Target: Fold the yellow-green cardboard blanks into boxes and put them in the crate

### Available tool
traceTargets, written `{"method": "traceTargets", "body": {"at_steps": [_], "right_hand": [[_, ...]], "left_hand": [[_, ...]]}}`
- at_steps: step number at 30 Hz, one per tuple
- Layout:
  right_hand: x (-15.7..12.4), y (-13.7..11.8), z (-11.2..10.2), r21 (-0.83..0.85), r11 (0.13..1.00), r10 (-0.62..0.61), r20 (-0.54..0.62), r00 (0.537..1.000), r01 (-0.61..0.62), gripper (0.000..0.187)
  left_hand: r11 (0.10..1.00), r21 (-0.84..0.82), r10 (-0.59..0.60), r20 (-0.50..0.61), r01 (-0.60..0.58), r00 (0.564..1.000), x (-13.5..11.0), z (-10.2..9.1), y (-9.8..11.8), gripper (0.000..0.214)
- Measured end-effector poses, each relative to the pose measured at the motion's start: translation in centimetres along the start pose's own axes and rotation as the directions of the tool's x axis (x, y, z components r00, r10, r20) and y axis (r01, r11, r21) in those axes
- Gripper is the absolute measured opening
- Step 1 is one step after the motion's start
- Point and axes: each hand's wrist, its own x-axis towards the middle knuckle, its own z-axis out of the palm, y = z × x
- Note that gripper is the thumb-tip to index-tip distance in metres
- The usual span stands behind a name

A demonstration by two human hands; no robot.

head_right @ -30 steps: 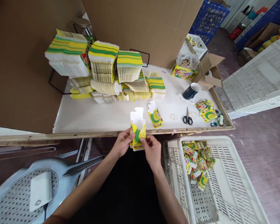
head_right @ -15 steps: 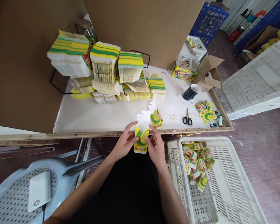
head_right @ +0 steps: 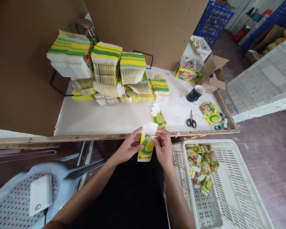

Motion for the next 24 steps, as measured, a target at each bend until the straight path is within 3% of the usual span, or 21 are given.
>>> {"method": "traceTargets", "body": {"at_steps": [4, 6, 9, 12, 15, 20, 24], "right_hand": [[0.3, -1.0, -1.0, -0.154, 0.979, -0.127, 0.052, 0.991, 0.134, 0.029], [0.4, -1.5, -1.5, -0.216, 0.969, -0.102, 0.107, 0.989, 0.123, 0.033], [0.4, -1.6, -1.4, -0.257, 0.966, 0.075, 0.177, 0.981, -0.027, 0.039], [0.4, -1.2, -0.8, -0.3, 0.948, 0.153, 0.15, 0.977, -0.103, 0.037], [0.4, -1.1, -0.2, -0.344, 0.934, 0.146, 0.108, 0.983, -0.101, 0.029], [0.0, -1.4, 0.1, -0.358, 0.932, 0.115, 0.159, 0.98, -0.052, 0.036], [-0.3, -1.7, 0.0, -0.377, 0.926, 0.022, 0.113, 0.993, 0.022, 0.029]], "left_hand": [[0.994, 0.09, 0.064, -0.021, -0.062, 0.998, 0.1, -0.3, -0.2, 0.053], [0.987, 0.139, 0.093, -0.047, -0.086, 0.995, 0.1, -0.3, -0.4, 0.048], [0.976, 0.19, 0.115, -0.059, -0.101, 0.992, 0.1, 0.0, -0.6, 0.049], [0.983, 0.165, 0.09, -0.03, -0.084, 0.995, 0.1, 0.2, -0.6, 0.049], [0.991, 0.124, 0.057, -0.027, -0.053, 0.998, 0.1, 0.2, -0.4, 0.051], [0.998, 0.06, 0.036, -0.066, -0.032, 0.997, 0.1, 0.1, -0.2, 0.058], [1.0, -0.023, 0.009, -0.057, -0.011, 0.998, 0.2, 1.0, -0.6, 0.06]]}}
